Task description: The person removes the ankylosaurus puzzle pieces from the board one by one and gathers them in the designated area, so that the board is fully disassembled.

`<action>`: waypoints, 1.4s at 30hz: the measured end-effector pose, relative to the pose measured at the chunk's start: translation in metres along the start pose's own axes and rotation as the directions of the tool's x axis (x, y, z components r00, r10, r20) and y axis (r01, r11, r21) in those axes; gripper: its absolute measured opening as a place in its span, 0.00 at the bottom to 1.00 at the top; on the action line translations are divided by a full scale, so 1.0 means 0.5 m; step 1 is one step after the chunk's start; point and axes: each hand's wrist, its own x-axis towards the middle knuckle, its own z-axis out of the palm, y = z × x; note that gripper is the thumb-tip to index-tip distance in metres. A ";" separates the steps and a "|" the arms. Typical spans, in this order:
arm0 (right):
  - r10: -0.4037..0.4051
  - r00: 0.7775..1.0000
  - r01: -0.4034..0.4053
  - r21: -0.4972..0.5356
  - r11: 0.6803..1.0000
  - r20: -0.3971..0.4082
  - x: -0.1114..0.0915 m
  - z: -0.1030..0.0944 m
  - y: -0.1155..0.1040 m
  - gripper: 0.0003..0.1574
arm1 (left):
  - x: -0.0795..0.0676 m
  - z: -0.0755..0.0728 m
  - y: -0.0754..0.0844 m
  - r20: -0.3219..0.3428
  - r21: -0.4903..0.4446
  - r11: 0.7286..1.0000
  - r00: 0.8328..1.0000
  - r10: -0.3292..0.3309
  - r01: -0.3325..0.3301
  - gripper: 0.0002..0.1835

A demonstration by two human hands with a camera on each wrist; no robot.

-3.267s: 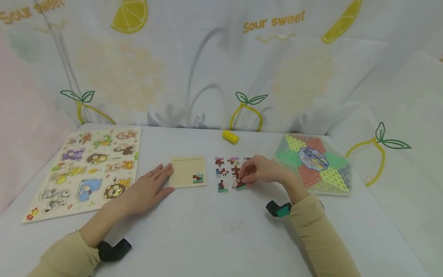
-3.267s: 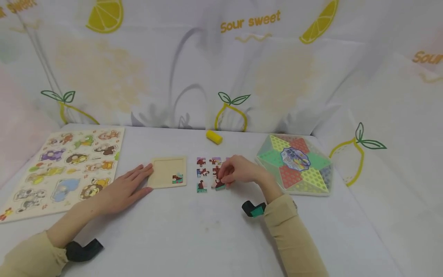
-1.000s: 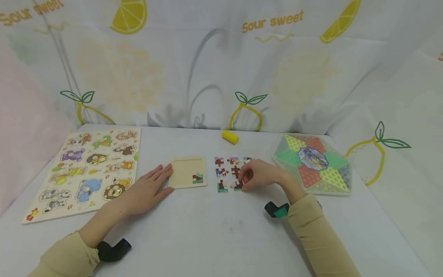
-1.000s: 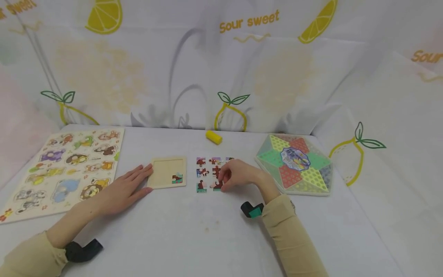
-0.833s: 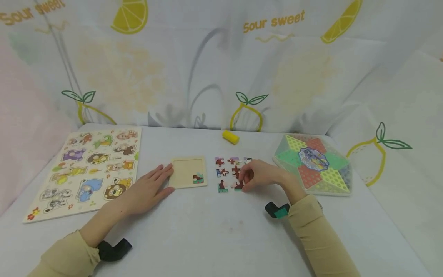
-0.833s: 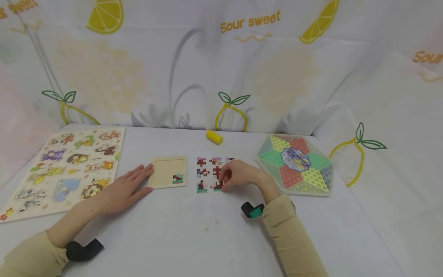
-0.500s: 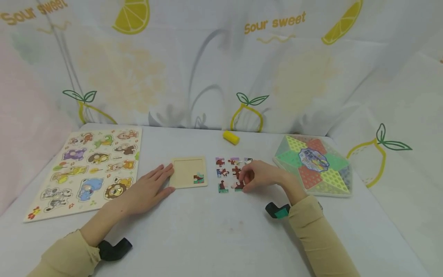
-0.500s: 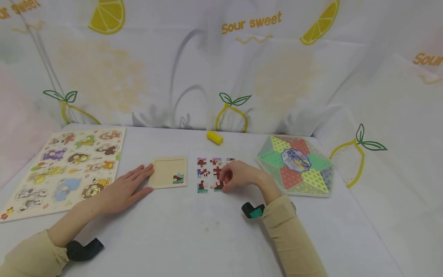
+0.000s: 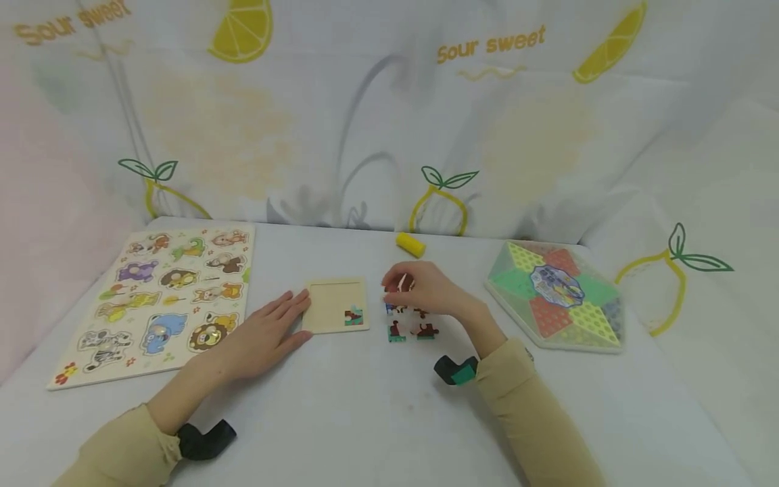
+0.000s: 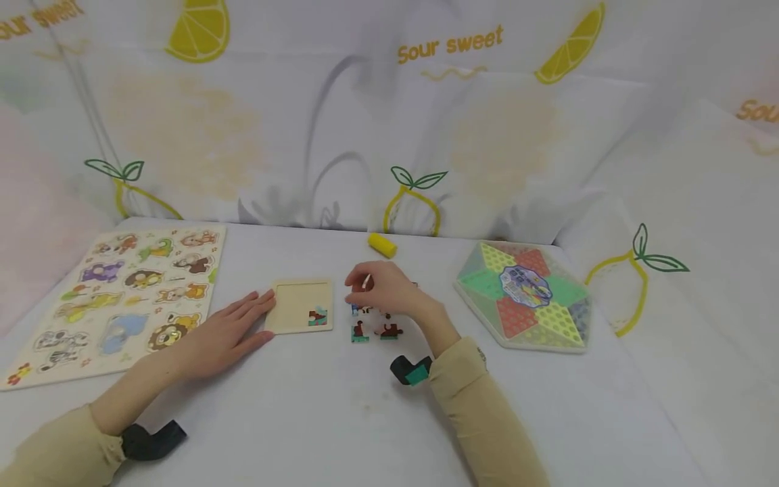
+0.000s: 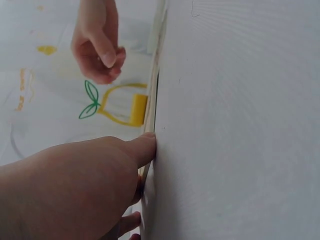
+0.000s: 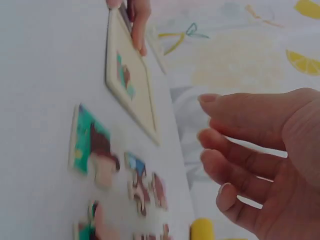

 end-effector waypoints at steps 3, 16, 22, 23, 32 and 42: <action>0.002 0.999 -0.002 0.005 1.000 0.037 0.025 0.016 -0.021 0.17 | 0.003 0.004 0.001 0.003 -0.007 1.000 1.000 -0.002 0.003 0.34; 0.020 0.990 -0.020 0.003 1.000 0.143 0.052 0.074 -0.030 0.22 | 0.002 0.005 -0.002 0.001 0.002 1.000 1.000 -0.011 0.011 0.34; -0.011 0.987 0.027 -0.098 0.995 0.159 0.059 0.095 -0.036 0.30 | 0.001 0.002 -0.002 0.010 -0.005 1.000 1.000 -0.018 0.018 0.34; -0.007 0.987 0.025 -0.109 0.994 0.160 0.060 0.097 -0.037 0.30 | 0.001 0.002 -0.002 0.009 -0.005 1.000 1.000 -0.017 0.017 0.34; 0.040 0.985 -0.020 -0.121 0.992 0.166 0.058 0.109 -0.042 0.30 | 0.003 0.002 -0.001 0.010 -0.010 1.000 1.000 -0.019 0.019 0.34; 0.023 0.987 0.002 -0.154 0.988 0.161 0.057 0.119 -0.042 0.29 | 0.003 0.003 -0.001 0.014 -0.011 1.000 1.000 -0.021 0.022 0.34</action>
